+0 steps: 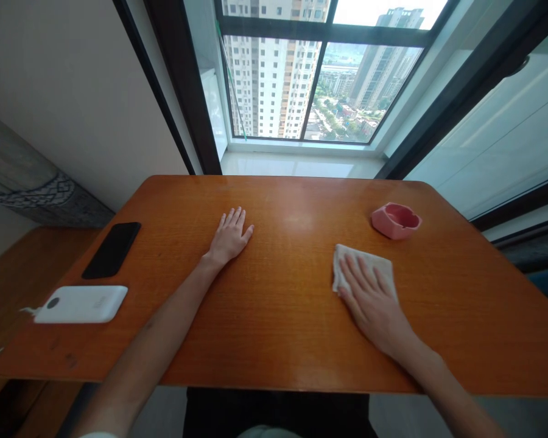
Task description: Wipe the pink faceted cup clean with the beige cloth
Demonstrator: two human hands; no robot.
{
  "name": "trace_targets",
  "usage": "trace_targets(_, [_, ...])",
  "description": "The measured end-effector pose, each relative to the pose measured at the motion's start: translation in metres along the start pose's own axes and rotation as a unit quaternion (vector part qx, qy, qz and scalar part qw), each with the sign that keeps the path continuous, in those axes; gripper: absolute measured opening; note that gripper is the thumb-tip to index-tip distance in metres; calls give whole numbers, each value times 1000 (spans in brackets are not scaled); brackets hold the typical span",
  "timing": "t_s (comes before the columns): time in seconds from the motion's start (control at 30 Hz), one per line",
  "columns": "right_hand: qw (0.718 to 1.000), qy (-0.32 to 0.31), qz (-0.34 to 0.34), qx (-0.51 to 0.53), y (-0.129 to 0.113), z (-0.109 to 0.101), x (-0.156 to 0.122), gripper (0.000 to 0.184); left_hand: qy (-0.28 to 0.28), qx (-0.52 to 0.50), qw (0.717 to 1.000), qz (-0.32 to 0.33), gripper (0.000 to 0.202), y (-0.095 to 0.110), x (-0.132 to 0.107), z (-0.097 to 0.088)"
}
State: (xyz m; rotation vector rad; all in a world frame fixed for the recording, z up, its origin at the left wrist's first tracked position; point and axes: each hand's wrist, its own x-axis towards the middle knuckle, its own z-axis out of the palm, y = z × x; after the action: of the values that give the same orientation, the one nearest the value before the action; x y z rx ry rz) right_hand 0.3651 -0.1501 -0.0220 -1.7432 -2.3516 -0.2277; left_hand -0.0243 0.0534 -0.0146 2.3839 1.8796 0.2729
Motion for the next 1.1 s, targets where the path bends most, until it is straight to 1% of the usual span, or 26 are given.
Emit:
trace_targets(0.07, [996,-7,85,-21,62,3,-10,72,-4,0,1000,-1,76,1,0,-1])
trace_targets(0.13, [989,-19,144,-28,113,1,-23,77,-6,-2,1000,-1,77,1,0,-1])
trace_targets(0.17, [986,-30,163,-27,132,0,-28,80,-6,-2,1000,0,77,1,0,-1])
trace_targets(0.2, [982,-37,183,-21,145,-3,-31,84,-4,-2,1000,0,77,2,0,-1])
trace_targets(0.23, [978,-50,200,-10,154,-5,-32,87,-1,-2,1000,0,77,2,0,-1])
trace_targets(0.27, [976,-48,210,-1,156,-8,-31,90,1,-1,1000,0,76,2,0,-1])
trace_targets(0.3, [977,-31,209,5,153,-11,-28,92,1,-2,1000,-1,76,1,0,-1])
trace_targets(0.33, [981,-3,196,7,145,-14,-22,93,0,-3,1000,-1,77,1,0,0])
trace_targets(0.37, [985,35,169,6,133,-15,-14,91,-1,-5,1000,-1,77,1,0,0])
trace_targets(0.4, [990,60,129,16,119,-16,-3,85,-2,-7,1000,0,78,0,1,1])
trace_targets(0.47, [995,70,41,55,86,-12,24,72,0,-10,1000,3,78,-1,1,1])
trace_targets(0.5, [995,62,6,73,70,-8,41,66,3,-10,1000,4,77,-1,1,2])
trace_targets(0.57, [994,15,-41,100,45,2,78,57,5,-10,1000,5,76,-2,1,2])
trace_targets(0.6, [993,-3,-44,111,36,8,98,56,4,-9,1000,5,76,-2,1,2])
trace_targets(0.67, [994,-8,-16,111,27,17,134,59,-1,-10,1000,4,77,-1,1,1])
trace_targets(0.73, [996,-1,38,87,24,24,161,63,-3,-13,1000,3,77,-1,1,-1])
trace_targets(0.77, [994,-11,73,76,25,26,170,66,-2,-14,1000,3,77,0,1,-1])
trace_targets(0.8, [993,-26,97,65,25,28,176,69,-2,-16,1000,2,77,0,0,-2])
trace_targets(0.83, [992,-42,107,55,26,29,179,71,-2,-17,1000,2,77,1,0,-2])
trace_targets(0.9, [991,-64,108,44,28,31,179,74,-2,-17,1000,1,77,1,0,-2])
trace_targets(0.97, [992,-66,99,41,30,34,175,74,0,-16,1000,3,77,-1,0,-1])
trace_targets(1.1, [993,-50,96,44,31,37,172,73,10,-24,1000,9,76,-4,1,1])
